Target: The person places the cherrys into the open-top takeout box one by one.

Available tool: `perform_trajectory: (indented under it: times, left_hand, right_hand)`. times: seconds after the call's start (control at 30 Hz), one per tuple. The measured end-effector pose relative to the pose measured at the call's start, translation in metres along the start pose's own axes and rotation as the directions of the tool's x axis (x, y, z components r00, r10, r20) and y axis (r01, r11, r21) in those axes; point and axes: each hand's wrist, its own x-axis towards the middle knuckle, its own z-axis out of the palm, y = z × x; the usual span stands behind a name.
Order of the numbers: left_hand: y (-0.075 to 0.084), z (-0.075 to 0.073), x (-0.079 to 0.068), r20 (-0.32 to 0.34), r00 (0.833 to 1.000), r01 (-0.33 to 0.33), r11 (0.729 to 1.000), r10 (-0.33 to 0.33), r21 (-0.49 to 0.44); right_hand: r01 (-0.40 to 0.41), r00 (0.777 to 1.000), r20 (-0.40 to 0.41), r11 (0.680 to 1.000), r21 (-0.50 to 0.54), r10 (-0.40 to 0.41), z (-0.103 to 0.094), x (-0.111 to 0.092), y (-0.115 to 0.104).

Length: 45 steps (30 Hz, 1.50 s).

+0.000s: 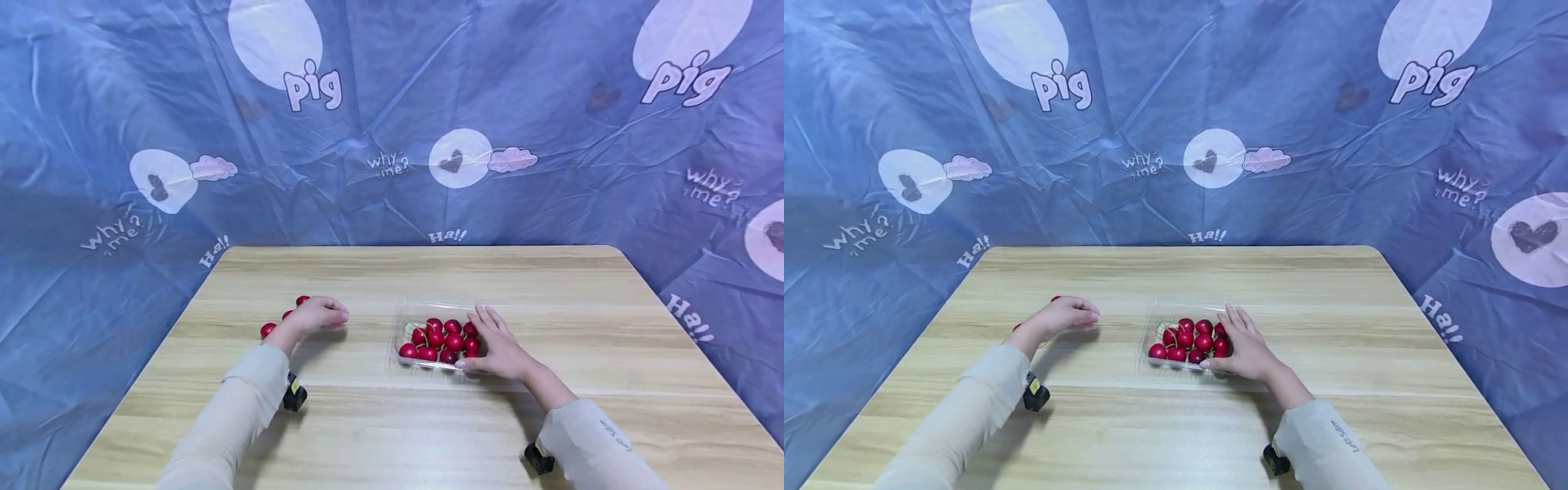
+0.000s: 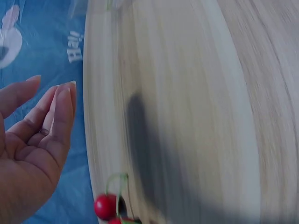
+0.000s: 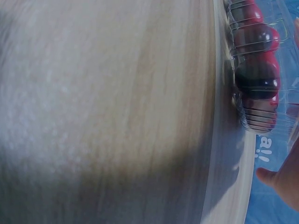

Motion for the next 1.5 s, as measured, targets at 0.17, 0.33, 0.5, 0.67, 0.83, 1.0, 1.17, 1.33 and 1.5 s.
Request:
perform_trajectory:
  times: [0.17, 0.33, 0.5, 0.67, 0.83, 1.0, 1.17, 1.33, 1.5]
  left_hand:
    - [-0.013, -0.016, -0.004, -0.010, 1.000, 0.006, 1.000, -0.006, 0.016]
    - [-0.021, -0.029, -0.007, -0.032, 0.999, 0.030, 1.000, -0.030, 0.003]
    - [-0.023, -0.037, -0.012, -0.039, 0.999, 0.028, 1.000, -0.028, -0.004]
    - [-0.027, -0.045, -0.014, -0.078, 0.995, 0.062, 0.998, -0.063, -0.013]
    - [-0.029, -0.053, -0.015, -0.108, 0.990, 0.087, 0.996, -0.088, -0.012]
    - [-0.030, -0.060, -0.016, -0.126, 0.988, 0.087, 0.996, -0.083, 0.022]
    - [-0.030, -0.063, -0.021, -0.125, 0.988, 0.098, 0.994, -0.091, 0.051]
    - [-0.031, -0.066, -0.022, -0.125, 0.985, 0.128, 0.987, -0.115, 0.099]
    - [-0.030, -0.068, -0.023, -0.096, 0.988, 0.141, 0.970, -0.124, 0.197]
  right_hand:
    - [0.006, 1.000, -0.009, 1.000, 0.008, -0.006, -0.001, -0.001, -0.001]
    - [0.003, 1.000, -0.008, 1.000, 0.011, -0.003, 0.000, 0.000, 0.000]
    - [-0.004, 1.000, -0.002, 1.000, 0.014, 0.004, 0.001, 0.001, 0.002]
    - [-0.009, 1.000, 0.006, 1.000, 0.024, 0.009, -0.001, 0.000, 0.001]
    - [-0.007, 1.000, 0.006, 1.000, 0.026, 0.007, -0.002, 0.001, 0.001]
    - [0.007, 1.000, -0.004, 1.000, 0.027, -0.007, -0.002, 0.001, 0.001]
    - [-0.001, 1.000, 0.008, 0.999, 0.035, 0.000, -0.004, -0.001, -0.001]
    - [-0.012, 1.000, 0.020, 0.999, 0.038, 0.011, -0.004, -0.001, 0.000]
    - [-0.001, 1.000, 0.011, 0.999, 0.033, 0.001, -0.003, 0.001, 0.001]
